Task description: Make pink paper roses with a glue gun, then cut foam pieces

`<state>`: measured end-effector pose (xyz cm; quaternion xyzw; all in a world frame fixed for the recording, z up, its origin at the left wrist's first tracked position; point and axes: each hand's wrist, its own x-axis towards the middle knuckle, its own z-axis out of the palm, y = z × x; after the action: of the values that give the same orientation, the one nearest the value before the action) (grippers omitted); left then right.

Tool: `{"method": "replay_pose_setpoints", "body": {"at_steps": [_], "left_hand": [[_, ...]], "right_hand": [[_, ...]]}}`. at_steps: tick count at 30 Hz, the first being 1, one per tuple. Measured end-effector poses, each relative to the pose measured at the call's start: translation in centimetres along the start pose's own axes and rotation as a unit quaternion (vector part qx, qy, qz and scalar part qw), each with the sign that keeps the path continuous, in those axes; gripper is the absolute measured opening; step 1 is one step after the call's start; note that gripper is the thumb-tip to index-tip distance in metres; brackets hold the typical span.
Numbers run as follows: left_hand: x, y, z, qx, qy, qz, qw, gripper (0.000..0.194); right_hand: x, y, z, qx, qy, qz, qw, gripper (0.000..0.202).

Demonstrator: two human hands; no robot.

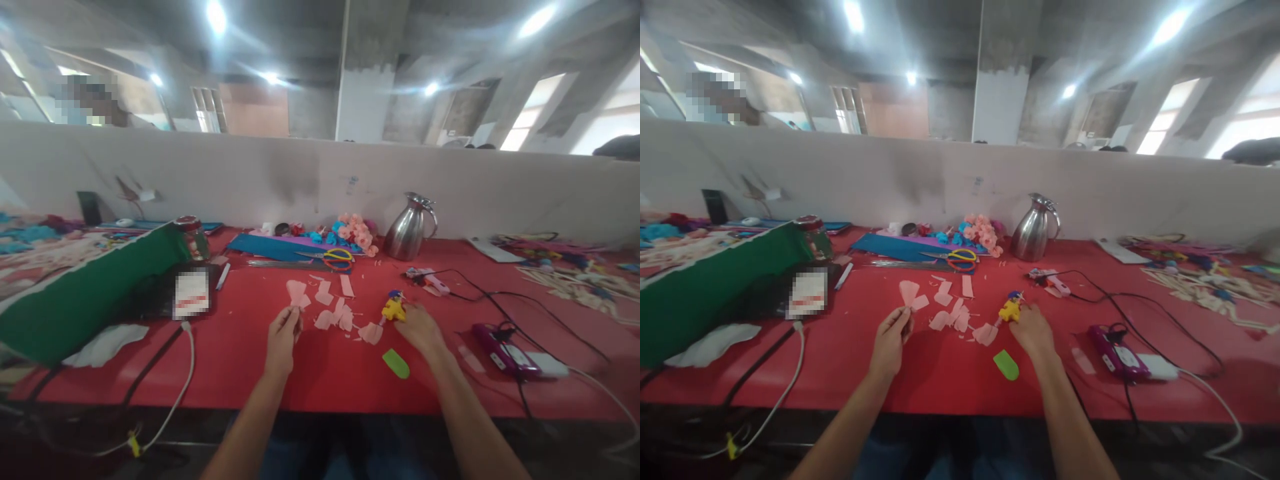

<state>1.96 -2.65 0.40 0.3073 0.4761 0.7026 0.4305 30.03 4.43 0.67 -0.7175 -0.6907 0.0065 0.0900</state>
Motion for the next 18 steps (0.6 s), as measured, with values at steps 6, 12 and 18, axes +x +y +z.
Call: {"method": "replay_pose_setpoints", "body": {"at_steps": [6,12,18], "left_hand": [[0.1,-0.2,-0.1,0.009,0.005,-0.003,1.0,0.034],[0.0,0.1,0.2,0.02,0.003,-0.011,1.0,0.032],[-0.1,0.0,0.2,0.028,-0.003,-0.012,1.0,0.032]], "right_hand": [[0.3,-0.3,-0.7,0.029,0.055,0.002,0.998,0.028],[-1.8,-3.4,-3.1,0.342,0.058,-0.081,0.934,0.033],[-5.0,-9.2,-2.5,0.52,-0.047,-0.182,0.833,0.024]]}}
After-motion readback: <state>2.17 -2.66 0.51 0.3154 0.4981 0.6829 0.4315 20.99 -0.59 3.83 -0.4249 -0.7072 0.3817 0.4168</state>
